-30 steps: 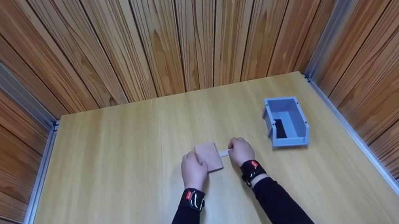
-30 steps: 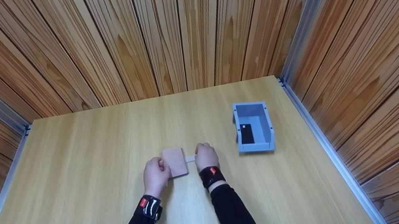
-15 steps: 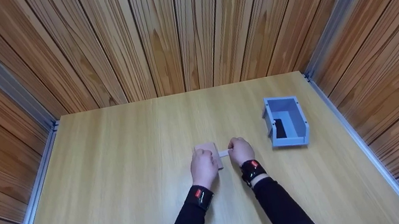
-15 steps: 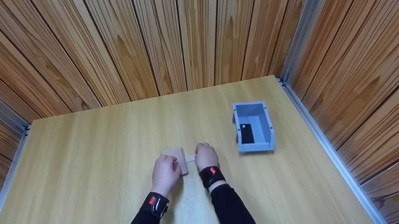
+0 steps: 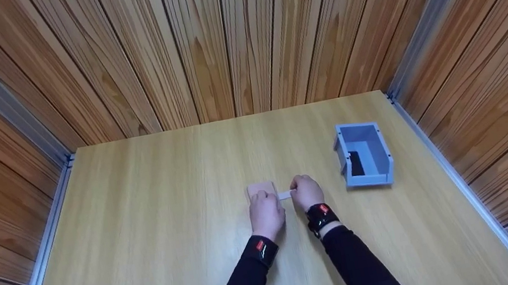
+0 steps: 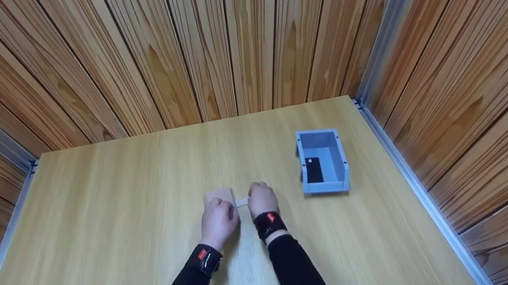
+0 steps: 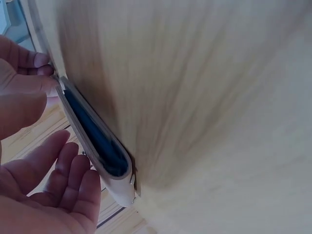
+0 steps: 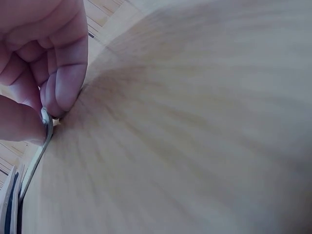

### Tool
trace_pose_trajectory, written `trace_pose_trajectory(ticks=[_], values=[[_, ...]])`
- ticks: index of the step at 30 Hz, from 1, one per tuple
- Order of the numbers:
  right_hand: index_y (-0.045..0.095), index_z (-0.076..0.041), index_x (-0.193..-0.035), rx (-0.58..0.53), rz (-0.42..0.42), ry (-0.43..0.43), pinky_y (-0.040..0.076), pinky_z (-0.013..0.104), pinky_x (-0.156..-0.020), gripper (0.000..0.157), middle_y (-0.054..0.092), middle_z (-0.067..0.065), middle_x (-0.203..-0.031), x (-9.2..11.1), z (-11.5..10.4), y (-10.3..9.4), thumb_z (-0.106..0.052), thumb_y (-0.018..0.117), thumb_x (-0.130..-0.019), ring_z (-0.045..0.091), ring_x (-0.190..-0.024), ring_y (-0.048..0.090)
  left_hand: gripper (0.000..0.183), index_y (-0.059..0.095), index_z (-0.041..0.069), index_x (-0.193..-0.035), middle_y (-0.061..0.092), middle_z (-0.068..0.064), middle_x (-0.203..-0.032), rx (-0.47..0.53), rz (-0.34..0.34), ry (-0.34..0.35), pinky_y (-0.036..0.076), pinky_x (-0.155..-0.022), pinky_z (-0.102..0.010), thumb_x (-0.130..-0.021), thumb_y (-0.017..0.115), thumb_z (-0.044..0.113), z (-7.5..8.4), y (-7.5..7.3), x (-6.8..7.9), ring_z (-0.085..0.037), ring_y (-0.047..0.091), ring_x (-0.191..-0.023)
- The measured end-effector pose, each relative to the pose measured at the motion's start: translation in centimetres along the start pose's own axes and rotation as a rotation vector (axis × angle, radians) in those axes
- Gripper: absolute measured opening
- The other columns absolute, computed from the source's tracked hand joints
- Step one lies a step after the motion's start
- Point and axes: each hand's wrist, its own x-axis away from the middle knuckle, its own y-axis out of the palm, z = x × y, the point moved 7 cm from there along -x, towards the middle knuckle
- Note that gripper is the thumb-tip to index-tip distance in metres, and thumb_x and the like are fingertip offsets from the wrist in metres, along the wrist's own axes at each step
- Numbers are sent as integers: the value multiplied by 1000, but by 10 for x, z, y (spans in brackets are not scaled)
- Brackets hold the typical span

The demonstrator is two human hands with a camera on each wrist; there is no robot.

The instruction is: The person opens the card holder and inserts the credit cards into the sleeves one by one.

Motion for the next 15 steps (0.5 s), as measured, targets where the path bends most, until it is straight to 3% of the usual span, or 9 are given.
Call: trace_pose_trajectory(ticks=[5,15], values=[[63,-2,-79,-1,10,-8,48,45,-71,8,58,10,-80,0,-1,1,1,70,-77,32,-77,59,25,69,0,-83,57,-11,-82,-59,-8,16,45,-69,-39,-70,85,15,1,5,0,-28,53,-78],[63,-4,-79,-1,6,-1,48,45,-72,8,58,10,-80,-2,2,1,1,68,-78,32,-78,59,34,69,-2,-91,56,-10,-84,-82,-45,-6,45,-72,-39,-67,87,15,2,10,-1,-28,52,-80]])
